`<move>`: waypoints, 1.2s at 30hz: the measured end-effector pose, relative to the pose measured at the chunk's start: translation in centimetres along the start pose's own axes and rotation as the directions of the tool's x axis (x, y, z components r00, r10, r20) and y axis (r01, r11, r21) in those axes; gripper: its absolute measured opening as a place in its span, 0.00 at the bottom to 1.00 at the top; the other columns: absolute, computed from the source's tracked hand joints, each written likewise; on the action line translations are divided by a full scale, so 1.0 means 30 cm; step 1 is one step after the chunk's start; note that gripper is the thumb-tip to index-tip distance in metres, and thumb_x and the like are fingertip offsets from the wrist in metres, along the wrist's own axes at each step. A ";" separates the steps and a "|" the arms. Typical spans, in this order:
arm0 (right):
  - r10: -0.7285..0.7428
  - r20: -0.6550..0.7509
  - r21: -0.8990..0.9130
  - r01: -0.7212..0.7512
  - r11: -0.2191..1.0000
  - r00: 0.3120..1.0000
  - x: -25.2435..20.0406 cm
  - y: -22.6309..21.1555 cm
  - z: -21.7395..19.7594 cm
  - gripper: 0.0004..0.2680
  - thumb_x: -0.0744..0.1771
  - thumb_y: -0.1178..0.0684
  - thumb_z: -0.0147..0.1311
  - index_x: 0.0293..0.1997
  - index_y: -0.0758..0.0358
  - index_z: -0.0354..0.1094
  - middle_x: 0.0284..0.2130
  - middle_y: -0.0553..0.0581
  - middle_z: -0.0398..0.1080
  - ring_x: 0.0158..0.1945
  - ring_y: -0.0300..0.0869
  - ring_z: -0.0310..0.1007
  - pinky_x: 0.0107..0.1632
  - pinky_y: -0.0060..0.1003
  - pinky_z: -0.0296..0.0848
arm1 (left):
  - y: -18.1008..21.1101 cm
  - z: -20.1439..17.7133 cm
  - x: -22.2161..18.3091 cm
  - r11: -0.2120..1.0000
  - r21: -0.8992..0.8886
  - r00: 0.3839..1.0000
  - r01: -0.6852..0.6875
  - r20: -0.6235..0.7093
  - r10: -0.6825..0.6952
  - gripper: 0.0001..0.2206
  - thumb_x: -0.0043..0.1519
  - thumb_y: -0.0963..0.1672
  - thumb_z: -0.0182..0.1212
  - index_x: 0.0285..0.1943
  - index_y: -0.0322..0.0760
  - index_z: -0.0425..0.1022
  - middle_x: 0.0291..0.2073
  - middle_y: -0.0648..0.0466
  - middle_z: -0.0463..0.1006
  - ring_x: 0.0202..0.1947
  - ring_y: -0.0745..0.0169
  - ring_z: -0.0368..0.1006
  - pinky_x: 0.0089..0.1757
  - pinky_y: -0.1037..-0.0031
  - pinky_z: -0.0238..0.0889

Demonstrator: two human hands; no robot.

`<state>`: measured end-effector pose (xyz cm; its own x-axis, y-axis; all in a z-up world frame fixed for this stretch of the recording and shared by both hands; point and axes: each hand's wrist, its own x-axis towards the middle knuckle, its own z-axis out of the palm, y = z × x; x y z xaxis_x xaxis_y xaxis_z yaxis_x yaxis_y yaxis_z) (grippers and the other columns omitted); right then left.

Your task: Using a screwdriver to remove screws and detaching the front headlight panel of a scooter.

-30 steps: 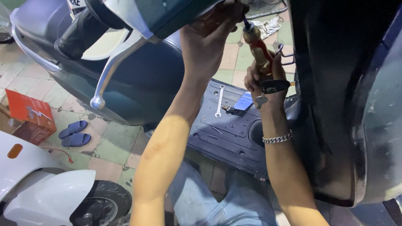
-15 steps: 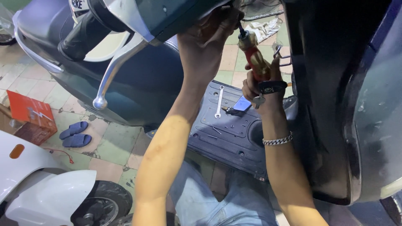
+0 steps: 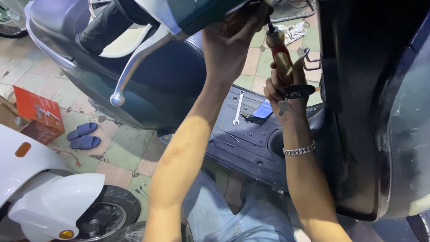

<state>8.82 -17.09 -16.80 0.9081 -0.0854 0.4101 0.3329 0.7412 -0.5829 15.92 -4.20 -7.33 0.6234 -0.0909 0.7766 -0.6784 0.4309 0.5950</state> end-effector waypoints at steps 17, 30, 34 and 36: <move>-0.723 0.162 -0.789 0.528 0.313 0.671 0.031 0.077 0.052 0.13 0.73 0.48 0.52 0.60 0.63 0.61 0.53 0.58 0.64 0.56 0.45 0.64 0.59 0.39 0.64 | 0.129 0.025 -0.037 0.908 0.418 0.974 -0.031 0.216 -0.066 0.16 0.61 0.52 0.65 0.51 0.41 0.77 0.43 0.54 0.85 0.43 0.64 0.83 0.45 0.77 0.80; 0.132 0.283 0.274 -0.212 0.938 0.950 -0.015 -0.007 -0.018 0.23 0.70 0.30 0.43 0.63 0.53 0.70 0.20 0.54 0.54 0.16 0.38 0.46 0.19 0.30 0.49 | 0.118 0.068 -0.050 0.750 0.620 0.959 -0.233 0.274 0.071 0.17 0.59 0.56 0.59 0.35 0.43 0.74 0.28 0.58 0.76 0.26 0.69 0.70 0.30 0.76 0.63; 0.193 0.400 0.467 -0.380 0.799 0.896 0.003 0.041 -0.129 0.17 0.72 0.39 0.44 0.52 0.65 0.67 0.26 0.52 0.55 0.23 0.35 0.43 0.26 0.29 0.43 | 0.124 0.042 -0.048 0.771 0.601 0.955 -0.211 0.294 0.032 0.17 0.59 0.55 0.62 0.39 0.42 0.75 0.30 0.58 0.77 0.29 0.67 0.71 0.31 0.74 0.62; 0.232 0.294 0.473 -0.352 0.808 0.927 0.000 0.074 -0.116 0.11 0.71 0.44 0.47 0.46 0.62 0.67 0.30 0.54 0.57 0.28 0.37 0.48 0.30 0.30 0.48 | 0.124 0.023 -0.045 0.764 0.611 0.950 -0.204 0.311 0.005 0.17 0.58 0.55 0.63 0.43 0.42 0.77 0.33 0.58 0.79 0.32 0.66 0.74 0.34 0.73 0.66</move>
<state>10.43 -17.75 -20.53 0.8446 0.2883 0.4511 -0.1709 0.9437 -0.2831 12.29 -3.09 -6.04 0.4681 -0.3634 0.8055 -0.8837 -0.2010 0.4228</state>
